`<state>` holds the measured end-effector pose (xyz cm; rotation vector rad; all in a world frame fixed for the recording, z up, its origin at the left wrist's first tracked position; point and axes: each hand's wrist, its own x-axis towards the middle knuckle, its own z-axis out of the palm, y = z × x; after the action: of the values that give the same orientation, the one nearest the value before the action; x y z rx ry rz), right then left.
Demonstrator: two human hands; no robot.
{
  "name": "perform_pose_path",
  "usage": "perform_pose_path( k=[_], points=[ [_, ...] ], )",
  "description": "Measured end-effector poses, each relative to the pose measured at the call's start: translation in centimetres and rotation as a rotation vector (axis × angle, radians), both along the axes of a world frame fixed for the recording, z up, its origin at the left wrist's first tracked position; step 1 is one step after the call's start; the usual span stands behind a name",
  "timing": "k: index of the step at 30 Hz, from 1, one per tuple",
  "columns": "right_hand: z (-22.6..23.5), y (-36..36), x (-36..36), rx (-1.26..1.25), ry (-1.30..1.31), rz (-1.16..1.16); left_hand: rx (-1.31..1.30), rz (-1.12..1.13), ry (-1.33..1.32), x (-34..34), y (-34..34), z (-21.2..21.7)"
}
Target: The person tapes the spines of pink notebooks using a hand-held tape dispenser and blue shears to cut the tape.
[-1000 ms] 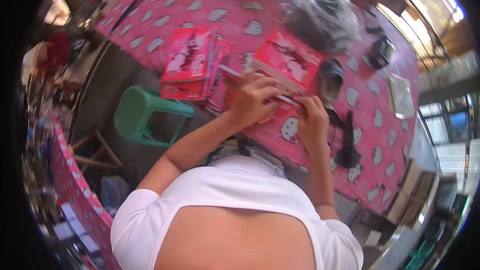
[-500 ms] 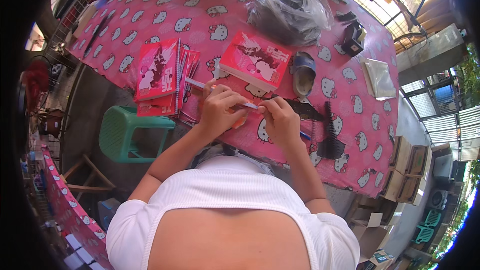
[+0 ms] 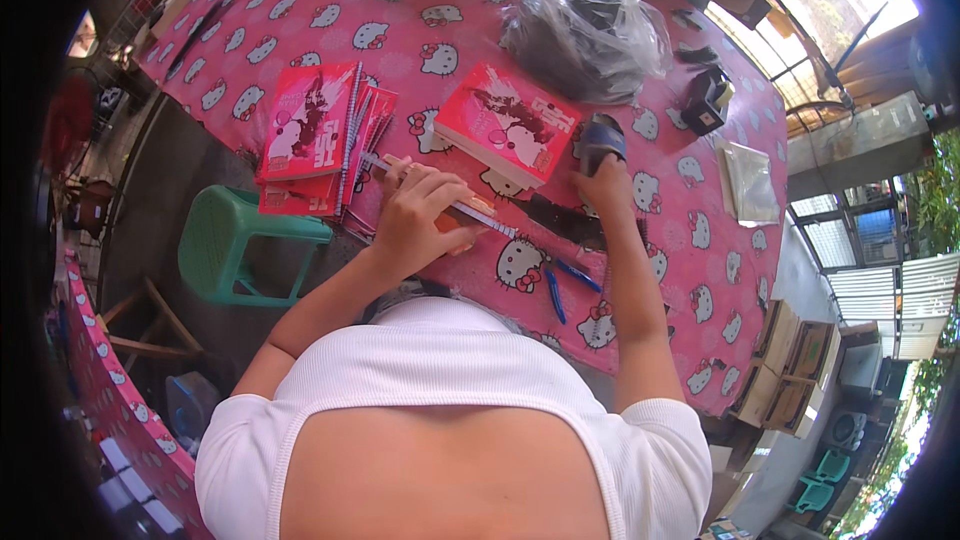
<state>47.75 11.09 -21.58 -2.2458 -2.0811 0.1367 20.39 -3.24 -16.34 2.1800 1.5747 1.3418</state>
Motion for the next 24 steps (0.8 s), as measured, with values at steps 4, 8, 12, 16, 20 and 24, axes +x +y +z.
perform_pose_path(
  k=[4,8,12,16,20,24],
  points=[
    [1.7,-0.3,3.9,0.010,0.644,0.034,0.029,-0.013,0.079,-0.9,-0.2,-0.3],
    [5.2,-7.9,-2.0,-0.140,1.691,0.439,0.051,-0.029,0.026,-1.0,0.0,-0.9],
    [2.7,-6.8,-1.9,-0.166,1.277,0.498,0.044,-0.050,-0.004,-0.8,0.1,-0.7],
    [2.6,-7.1,-2.5,-0.164,1.301,0.534,0.006,-0.074,-0.010,-1.0,0.1,-0.4],
    [5.1,-7.6,-3.3,-0.288,1.472,0.536,-0.012,-0.076,0.007,-1.2,0.6,-0.6],
    [4.1,-6.2,-4.5,-0.064,1.087,0.686,0.050,-0.040,0.037,-1.5,1.1,-0.3]
  ],
)
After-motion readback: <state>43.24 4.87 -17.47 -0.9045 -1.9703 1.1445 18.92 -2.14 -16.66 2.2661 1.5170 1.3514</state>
